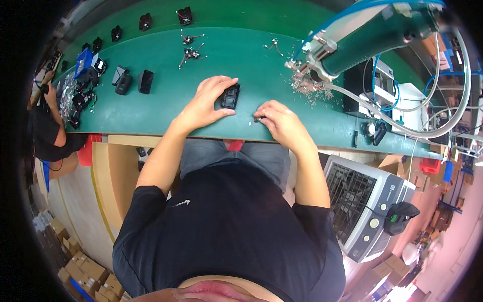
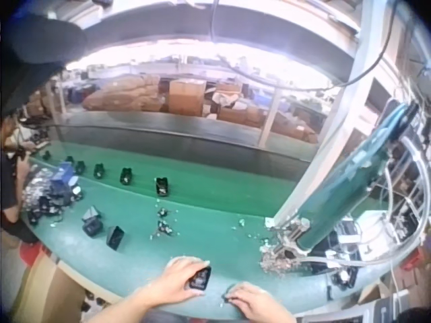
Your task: Assembling electronic components using a pneumatic tool on a production line.
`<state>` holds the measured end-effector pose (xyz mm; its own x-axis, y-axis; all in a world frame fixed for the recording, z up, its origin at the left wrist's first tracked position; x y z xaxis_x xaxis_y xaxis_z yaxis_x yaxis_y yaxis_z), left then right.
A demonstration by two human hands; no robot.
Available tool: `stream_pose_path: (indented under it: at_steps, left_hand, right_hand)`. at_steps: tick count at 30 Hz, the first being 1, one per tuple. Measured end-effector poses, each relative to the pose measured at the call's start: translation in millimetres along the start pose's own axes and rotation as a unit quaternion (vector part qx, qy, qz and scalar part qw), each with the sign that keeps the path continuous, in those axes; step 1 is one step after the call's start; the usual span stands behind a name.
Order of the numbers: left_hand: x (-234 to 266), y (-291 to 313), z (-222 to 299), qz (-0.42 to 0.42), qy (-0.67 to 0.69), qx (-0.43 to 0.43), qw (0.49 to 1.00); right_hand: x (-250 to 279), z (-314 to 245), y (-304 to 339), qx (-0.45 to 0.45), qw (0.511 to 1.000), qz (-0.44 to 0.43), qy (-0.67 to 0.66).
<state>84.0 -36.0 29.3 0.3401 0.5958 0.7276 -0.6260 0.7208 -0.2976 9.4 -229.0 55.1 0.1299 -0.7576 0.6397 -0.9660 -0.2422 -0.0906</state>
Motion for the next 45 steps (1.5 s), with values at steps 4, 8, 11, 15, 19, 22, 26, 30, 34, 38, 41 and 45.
stream_pose_path:
  at_steps: [4, 8, 11, 15, 19, 22, 26, 30, 34, 38, 41, 45]
  left_hand:
    - [-8, 4, 10, 0.081, 0.021, 0.031, 0.996]
    - [-10, 3, 11, 0.096, 0.009, 0.030, 0.995]
    - [-11, 6, 7, 0.097, 0.026, 0.033, 0.994]
    - [-11, 8, 7, 0.101, 0.025, 0.024, 0.994]
    - [-9, 7, 11, 0.108, 0.018, 0.006, 0.994]
    - [-9, 9, 10, 0.107, 0.018, 0.018, 0.994]
    - [-10, 9, 10, 0.114, 0.039, 0.021, 0.993]
    - [-10, 9, 11, 0.116, 0.026, 0.012, 0.993]
    - [-11, 9, 11, 0.117, 0.017, 0.014, 0.993]
    - [-11, 8, 11, 0.117, -0.001, 0.009, 0.993]
    - [-11, 10, 10, 0.128, 0.020, 0.008, 0.992]
    - [-12, 9, 9, 0.127, 0.017, 0.007, 0.992]
  right_hand:
    - [-12, -1, -1, 0.024, 0.998, -0.008, 0.057]
    - [-22, -6, -1, -0.018, 0.999, 0.002, 0.047]
    - [-23, -10, -4, 0.000, 0.998, 0.007, 0.062]
    - [-11, -17, -7, -0.056, 0.998, 0.025, -0.003]
    - [-11, -30, -18, -0.055, 0.991, 0.079, -0.092]
    - [-27, -38, -23, 0.060, 0.986, 0.152, 0.046]
    - [-37, -18, -17, -0.010, 0.981, 0.192, -0.018]
    - [-39, -20, -18, -0.006, 0.984, 0.179, 0.019]
    - [-40, -28, -20, -0.016, 0.978, 0.196, 0.064]
    - [-41, -31, -23, -0.028, 0.976, 0.203, 0.073]
    - [-38, -32, -26, -0.036, 0.974, 0.194, 0.107]
    - [-43, -24, -28, -0.103, 0.977, 0.150, 0.116]
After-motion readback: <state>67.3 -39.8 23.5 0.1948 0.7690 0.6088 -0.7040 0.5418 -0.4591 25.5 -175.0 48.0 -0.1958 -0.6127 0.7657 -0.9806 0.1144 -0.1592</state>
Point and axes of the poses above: each hand's wrist, its own y-axis away from the middle knuckle, its own x-axis out of the back of the hand, z = x × y, the point moved 7 cm from there along -y, towards the middle knuckle, and after that the axes turned 3 degrees about -x, right-handed, at the moved point
